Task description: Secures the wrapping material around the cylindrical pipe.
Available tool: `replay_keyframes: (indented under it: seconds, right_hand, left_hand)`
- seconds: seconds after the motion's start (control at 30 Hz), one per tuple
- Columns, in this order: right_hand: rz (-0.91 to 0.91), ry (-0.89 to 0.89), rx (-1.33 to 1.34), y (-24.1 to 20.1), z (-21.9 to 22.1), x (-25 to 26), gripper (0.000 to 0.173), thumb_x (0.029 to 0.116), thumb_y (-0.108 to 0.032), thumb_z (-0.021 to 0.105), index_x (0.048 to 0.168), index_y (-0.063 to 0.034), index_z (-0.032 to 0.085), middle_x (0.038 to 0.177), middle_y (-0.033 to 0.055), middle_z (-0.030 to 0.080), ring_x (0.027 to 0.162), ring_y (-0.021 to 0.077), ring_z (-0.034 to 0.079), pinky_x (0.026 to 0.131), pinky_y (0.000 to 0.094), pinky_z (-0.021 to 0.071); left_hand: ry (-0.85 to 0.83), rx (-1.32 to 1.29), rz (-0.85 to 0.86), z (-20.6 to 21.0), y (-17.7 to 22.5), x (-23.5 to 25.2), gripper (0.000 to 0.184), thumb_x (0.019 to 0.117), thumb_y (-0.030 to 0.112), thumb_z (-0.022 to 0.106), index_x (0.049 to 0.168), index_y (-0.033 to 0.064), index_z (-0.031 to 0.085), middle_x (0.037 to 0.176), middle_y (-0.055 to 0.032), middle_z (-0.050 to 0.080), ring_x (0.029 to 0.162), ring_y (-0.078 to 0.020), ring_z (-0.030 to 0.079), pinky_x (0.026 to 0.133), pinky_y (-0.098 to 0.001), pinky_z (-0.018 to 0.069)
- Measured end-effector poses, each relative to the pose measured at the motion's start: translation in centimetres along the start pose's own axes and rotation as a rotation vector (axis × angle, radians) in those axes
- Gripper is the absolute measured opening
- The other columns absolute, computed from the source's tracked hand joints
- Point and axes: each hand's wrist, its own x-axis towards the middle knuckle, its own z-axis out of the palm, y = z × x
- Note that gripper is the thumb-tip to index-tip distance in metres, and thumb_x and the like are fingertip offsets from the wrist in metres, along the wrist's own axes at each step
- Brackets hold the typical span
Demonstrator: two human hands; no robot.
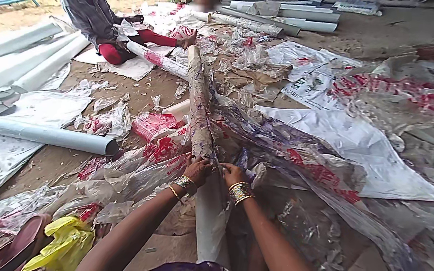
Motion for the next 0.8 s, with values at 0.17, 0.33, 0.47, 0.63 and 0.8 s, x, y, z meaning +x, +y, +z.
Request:
replay_keyframes:
  seconds: [0.17,0.33,0.47,0.63,0.8]
  right_hand:
    - [-0.043,-0.038,-0.095,-2.1,0.4,1.8,0.036,0.1068,-0.006,0.047,0.137,-0.0086,0.067,0.134,0.0161,0.068,0.120,0.0301,0.066,0.106,0.0469,0.0468]
    - [-0.021,-0.078,-0.208,-3.0,0.2,0.8,0.036,0.1046,-0.005,0.049,0.135,-0.0092,0.069,0.138,0.0151,0.066,0.133,0.0306,0.058,0.114,0.0482,0.0402]
    - [0.011,-0.208,-0.312,-2.9,-0.6,-0.6,0.033,0.1030,-0.006,0.053,0.132,-0.0073,0.069,0.136,0.0190,0.066,0.132,0.0338,0.058,0.113,0.0507,0.0409]
    - [0.023,-0.202,-0.125,-0.8,-0.3,-1.6,0.035,0.1058,-0.006,0.051,0.138,-0.0045,0.064,0.130,0.0212,0.067,0.113,0.0315,0.067,0.102,0.0468,0.0483]
    - [-0.009,0.089,0.082,-0.5,0.7,-0.4,0.056,0.0955,-0.019,0.075,0.144,0.0012,0.056,0.132,0.0244,0.065,0.119,0.0363,0.065,0.106,0.0504,0.0468]
  left_hand:
    - [-0.003,-0.002,-0.004,-0.1,0.0,0.1,0.021,0.0983,0.010,0.061,0.113,0.0012,0.073,0.127,-0.0166,0.067,0.135,-0.0396,0.050,0.116,-0.0718,0.0123]
    - [-0.008,0.003,0.019,0.0,0.0,0.0,0.021,0.0977,0.009,0.062,0.113,0.0009,0.073,0.127,-0.0169,0.067,0.135,-0.0397,0.051,0.116,-0.0718,0.0134]
    - [0.015,-0.019,0.056,-0.6,0.0,-0.3,0.018,0.0968,0.008,0.062,0.108,-0.0013,0.073,0.121,-0.0185,0.068,0.131,-0.0399,0.052,0.115,-0.0710,0.0148]
    - [0.085,-0.132,0.013,-1.8,-1.7,-1.2,0.018,0.0972,0.011,0.063,0.102,-0.0031,0.073,0.116,-0.0199,0.068,0.126,-0.0403,0.055,0.113,-0.0683,0.0213]
    - [0.227,-0.390,-0.027,-1.9,-5.6,-2.0,0.028,0.0980,0.015,0.063,0.107,-0.0113,0.068,0.122,-0.0279,0.065,0.123,-0.0402,0.058,0.109,-0.0614,0.0366]
